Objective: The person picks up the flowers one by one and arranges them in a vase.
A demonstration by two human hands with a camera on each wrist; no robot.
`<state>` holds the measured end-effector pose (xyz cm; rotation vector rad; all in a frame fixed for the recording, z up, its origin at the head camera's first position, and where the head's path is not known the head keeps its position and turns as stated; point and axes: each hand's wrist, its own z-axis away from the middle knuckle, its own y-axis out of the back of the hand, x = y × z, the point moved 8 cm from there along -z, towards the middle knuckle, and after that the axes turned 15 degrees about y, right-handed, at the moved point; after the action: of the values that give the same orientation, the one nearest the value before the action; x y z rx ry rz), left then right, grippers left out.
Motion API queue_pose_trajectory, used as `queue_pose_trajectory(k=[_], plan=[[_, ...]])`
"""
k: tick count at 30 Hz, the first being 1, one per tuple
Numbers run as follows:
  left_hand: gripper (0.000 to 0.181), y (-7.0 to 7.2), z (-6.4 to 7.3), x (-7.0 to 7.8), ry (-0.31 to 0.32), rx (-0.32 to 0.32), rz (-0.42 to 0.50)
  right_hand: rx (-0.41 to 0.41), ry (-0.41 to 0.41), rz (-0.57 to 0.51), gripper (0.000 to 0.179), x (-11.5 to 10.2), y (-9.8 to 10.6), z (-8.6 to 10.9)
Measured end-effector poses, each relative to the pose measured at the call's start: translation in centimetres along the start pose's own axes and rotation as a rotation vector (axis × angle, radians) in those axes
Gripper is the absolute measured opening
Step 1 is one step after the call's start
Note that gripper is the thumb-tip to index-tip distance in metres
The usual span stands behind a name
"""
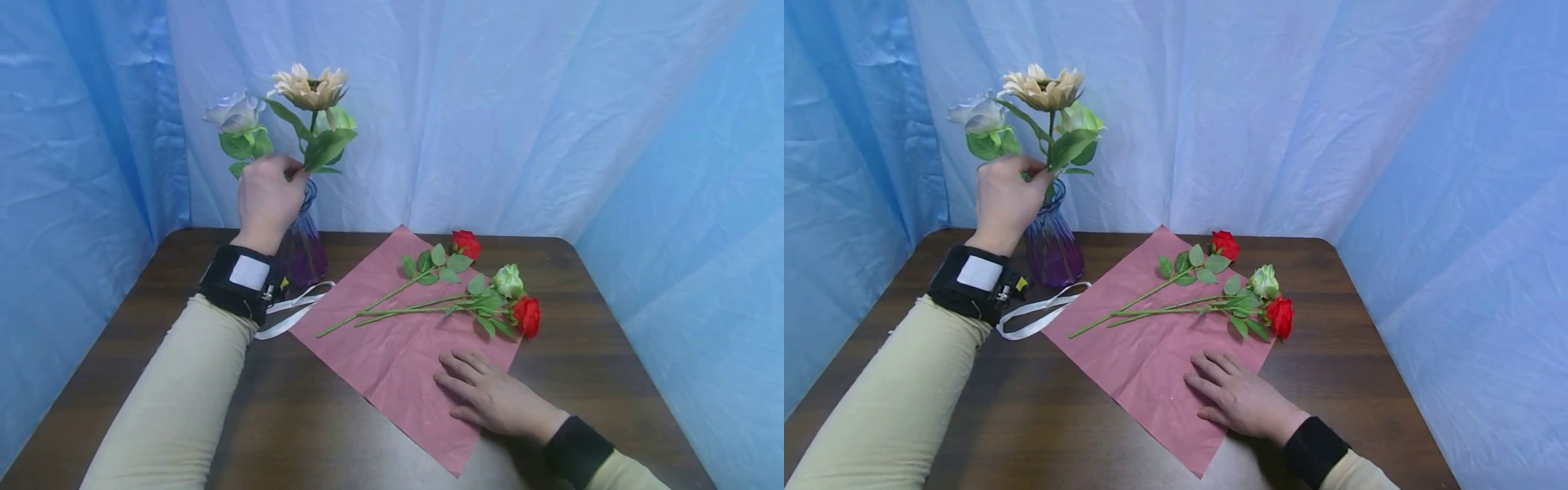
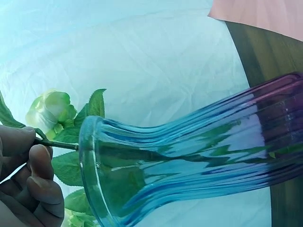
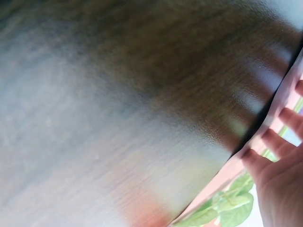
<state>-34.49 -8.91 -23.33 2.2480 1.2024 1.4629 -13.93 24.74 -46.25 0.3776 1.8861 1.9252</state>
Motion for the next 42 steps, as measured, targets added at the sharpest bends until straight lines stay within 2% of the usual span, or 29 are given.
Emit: queue_pose_trajectory(k=[14, 24, 34, 42], plan=[[0.021, -1.0, 0.4, -1.1, 0.024, -0.033, -0.108, -0.007, -0.004, -0.005, 0.068, 0.2, 0.0, 0.4], [0.023, -1.2, 0.6, -1.5, 0.031, -0.049, -0.151, -0.003, -0.002, 0.001, 0.067, 0.2, 0.0, 0.4], [0.024, -1.9, 0.6, -2.1, 0.09, -0.108, -0.181, 0.012, 0.008, 0.016, 0.066, 0.1, 0.0, 0.6], [0.024, -2.0, 0.6, -2.1, 0.112, -0.112, -0.194, 0.022, 0.013, 0.013, 0.066, 0.0, 0.1, 0.7]])
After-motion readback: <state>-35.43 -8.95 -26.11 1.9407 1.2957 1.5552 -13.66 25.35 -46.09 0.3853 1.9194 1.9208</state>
